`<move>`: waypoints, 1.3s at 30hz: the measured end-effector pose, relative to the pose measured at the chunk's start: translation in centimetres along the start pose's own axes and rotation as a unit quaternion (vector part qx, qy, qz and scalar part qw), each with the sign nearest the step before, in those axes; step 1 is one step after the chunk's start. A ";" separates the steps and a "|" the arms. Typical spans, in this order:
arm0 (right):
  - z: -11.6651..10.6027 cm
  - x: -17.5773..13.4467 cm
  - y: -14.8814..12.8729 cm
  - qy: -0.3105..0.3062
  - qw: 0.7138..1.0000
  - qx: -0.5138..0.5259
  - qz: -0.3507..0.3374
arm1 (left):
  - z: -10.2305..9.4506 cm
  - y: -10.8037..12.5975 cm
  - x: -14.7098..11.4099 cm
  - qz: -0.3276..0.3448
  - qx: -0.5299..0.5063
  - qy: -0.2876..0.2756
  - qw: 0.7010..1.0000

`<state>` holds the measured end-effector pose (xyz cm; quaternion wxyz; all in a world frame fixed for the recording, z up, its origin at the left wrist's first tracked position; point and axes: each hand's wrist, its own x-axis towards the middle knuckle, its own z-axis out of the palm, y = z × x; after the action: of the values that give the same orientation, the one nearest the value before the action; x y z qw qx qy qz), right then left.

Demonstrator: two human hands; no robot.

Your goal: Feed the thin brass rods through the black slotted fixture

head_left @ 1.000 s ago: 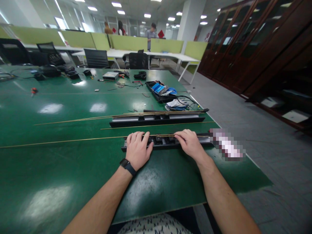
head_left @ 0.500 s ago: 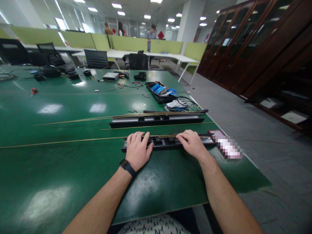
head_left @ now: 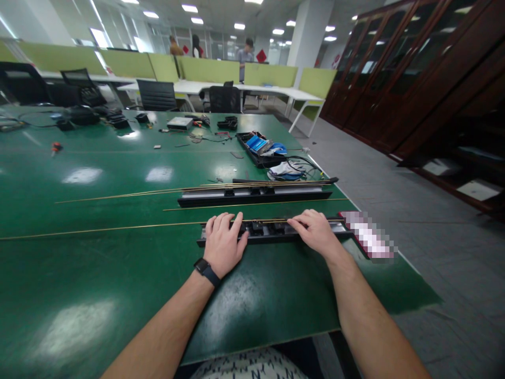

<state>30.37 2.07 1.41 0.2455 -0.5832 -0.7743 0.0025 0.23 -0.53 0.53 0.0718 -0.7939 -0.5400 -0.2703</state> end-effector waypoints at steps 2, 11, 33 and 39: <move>0.0 0.1 0.0 -0.003 1.000 0.000 0.003 | 0.0 0.0 0.0 0.001 0.002 0.000 1.000; -0.7 0.2 0.0 -0.013 1.000 0.012 0.013 | 0.1 0.0 -0.1 0.003 0.002 -0.005 1.000; -2.3 0.0 2.4 -0.024 0.999 -0.019 0.009 | 0.1 -0.1 -0.1 -0.002 -0.012 0.002 1.000; -2.5 -0.7 4.4 -0.015 0.999 -0.026 0.015 | 0.2 -0.1 -0.1 0.000 -0.012 0.001 1.000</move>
<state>35.45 2.17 2.11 0.2182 -0.6011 -0.7688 -0.0051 0.14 -0.48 0.27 0.0629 -0.7947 -0.5363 -0.2772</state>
